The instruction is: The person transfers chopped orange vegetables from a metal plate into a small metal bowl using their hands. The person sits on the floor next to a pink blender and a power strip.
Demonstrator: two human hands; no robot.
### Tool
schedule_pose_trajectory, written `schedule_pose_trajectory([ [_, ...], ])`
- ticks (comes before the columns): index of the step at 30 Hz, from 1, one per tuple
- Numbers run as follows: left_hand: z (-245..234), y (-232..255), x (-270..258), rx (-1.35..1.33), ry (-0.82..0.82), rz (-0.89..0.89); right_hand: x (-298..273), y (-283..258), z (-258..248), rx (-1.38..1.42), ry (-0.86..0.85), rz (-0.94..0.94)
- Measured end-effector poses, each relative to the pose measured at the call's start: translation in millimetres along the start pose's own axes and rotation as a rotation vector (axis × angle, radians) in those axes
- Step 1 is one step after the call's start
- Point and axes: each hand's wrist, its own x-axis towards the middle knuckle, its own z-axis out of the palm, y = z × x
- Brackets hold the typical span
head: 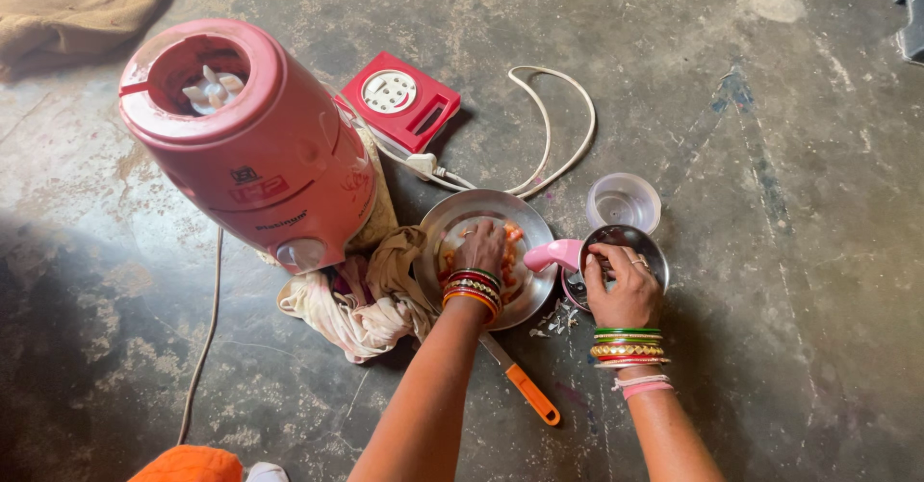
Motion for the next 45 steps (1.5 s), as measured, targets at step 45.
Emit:
schedule_pose_trajectory([
  [45,-69,109,20,-0.623,0.05,0.165,0,12,4,-0.024,0.027,-0.015],
])
